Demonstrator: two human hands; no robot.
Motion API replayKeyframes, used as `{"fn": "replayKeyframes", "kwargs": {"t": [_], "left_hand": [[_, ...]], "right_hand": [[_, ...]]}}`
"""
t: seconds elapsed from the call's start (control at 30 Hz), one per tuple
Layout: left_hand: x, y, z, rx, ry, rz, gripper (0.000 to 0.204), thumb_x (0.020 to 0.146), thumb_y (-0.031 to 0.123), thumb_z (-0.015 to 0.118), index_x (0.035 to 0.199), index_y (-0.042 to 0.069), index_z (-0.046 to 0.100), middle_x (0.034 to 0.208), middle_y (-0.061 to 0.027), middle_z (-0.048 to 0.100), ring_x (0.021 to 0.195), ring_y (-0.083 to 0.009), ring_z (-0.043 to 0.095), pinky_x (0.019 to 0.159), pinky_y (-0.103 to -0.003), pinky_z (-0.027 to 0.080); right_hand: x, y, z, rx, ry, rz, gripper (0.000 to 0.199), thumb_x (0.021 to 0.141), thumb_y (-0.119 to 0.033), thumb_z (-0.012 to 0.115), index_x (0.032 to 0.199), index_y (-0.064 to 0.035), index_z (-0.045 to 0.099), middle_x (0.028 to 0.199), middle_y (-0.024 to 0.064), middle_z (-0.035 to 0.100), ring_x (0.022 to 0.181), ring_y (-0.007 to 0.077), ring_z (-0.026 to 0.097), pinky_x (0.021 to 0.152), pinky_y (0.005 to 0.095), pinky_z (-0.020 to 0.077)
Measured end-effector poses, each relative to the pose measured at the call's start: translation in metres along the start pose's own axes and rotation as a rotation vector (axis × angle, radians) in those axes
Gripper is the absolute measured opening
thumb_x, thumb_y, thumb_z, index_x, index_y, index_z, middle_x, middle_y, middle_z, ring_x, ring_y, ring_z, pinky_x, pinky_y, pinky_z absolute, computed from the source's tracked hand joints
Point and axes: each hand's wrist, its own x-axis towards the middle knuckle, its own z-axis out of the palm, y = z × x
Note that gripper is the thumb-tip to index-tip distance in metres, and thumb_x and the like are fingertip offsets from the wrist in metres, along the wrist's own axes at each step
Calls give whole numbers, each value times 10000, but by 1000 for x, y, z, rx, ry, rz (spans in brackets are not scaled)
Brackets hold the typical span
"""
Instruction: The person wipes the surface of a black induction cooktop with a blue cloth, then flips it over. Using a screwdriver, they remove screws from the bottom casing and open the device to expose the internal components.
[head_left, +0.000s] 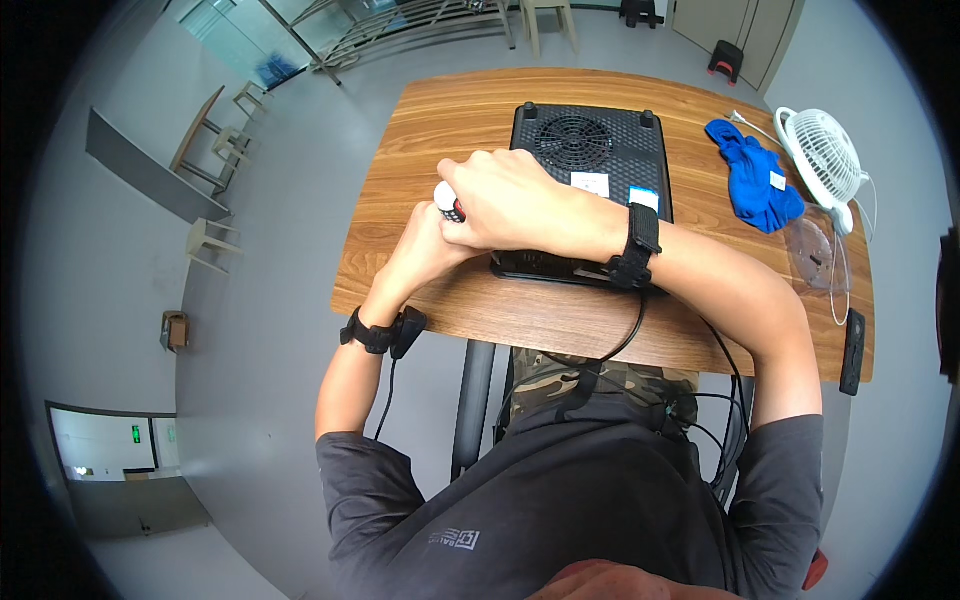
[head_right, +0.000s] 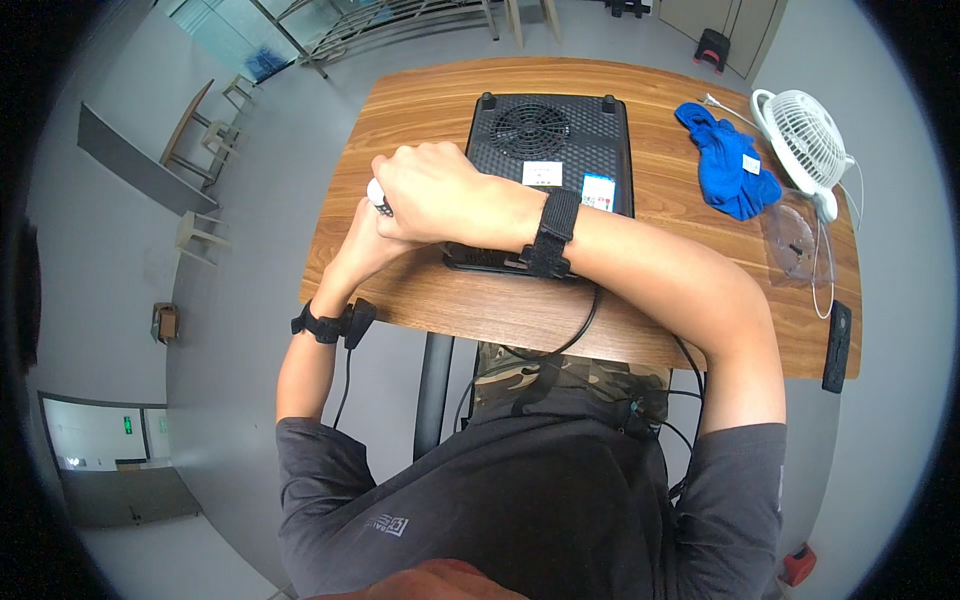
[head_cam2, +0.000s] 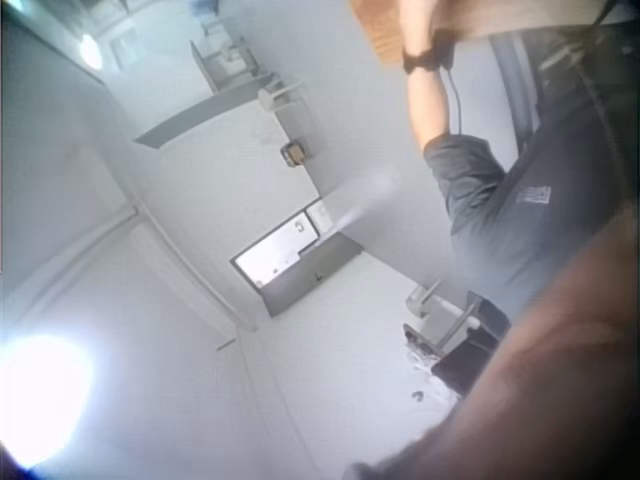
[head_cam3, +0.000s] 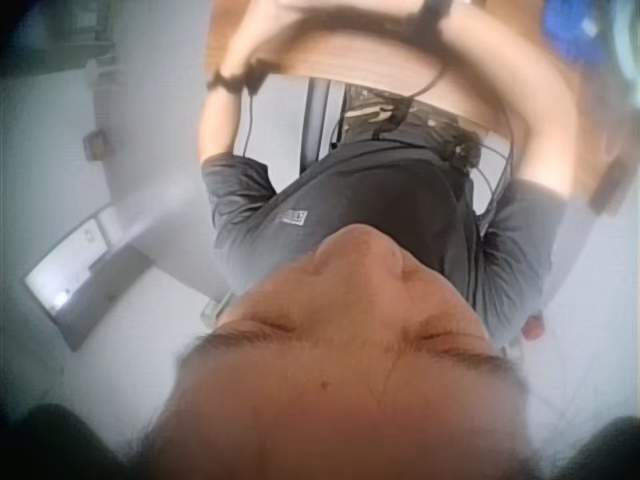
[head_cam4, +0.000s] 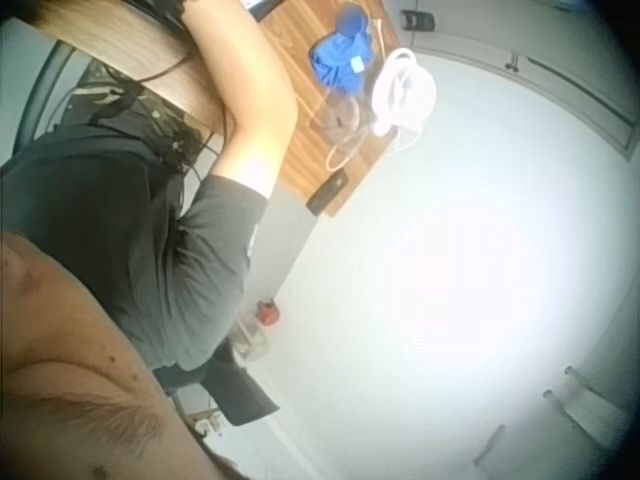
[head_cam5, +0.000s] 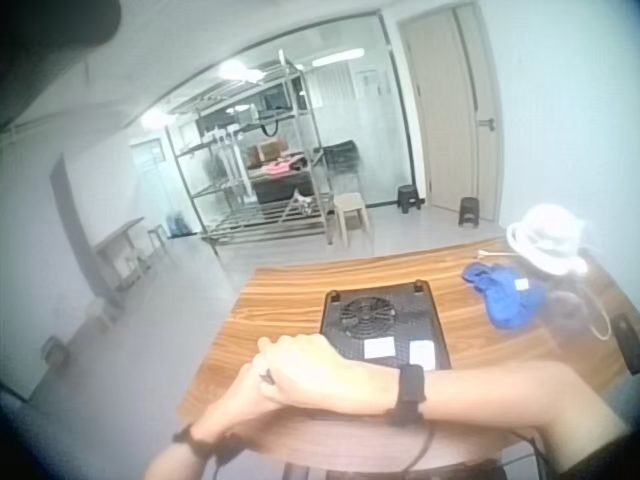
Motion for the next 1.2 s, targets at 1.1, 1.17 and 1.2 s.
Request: {"fn": "replayKeyframes", "kwargs": {"t": [1.1,1.17,1.2], "left_hand": [[-9,-14,9,61,-272,-8,145,788,53,728,903,-14,672,770,-99,674,726,-218,641,698,-368,518],[-10,-4,2,46,-292,-32,140,791,55,724,904,-14,677,756,-90,668,715,-186,631,683,-349,512],[-7,8,-3,58,-317,-49,139,793,57,722,906,-12,679,755,-84,667,713,-168,626,677,-336,507]], "right_hand": [[-4,5,-4,52,-42,49,370,797,-304,721,920,35,639,756,193,721,696,358,723,617,437,587],[-4,4,-5,48,-51,49,374,799,-308,723,921,36,639,757,195,721,694,356,724,617,437,588],[-5,4,-6,42,-53,55,377,801,-310,724,921,37,639,757,196,722,692,354,725,617,437,588]]}}
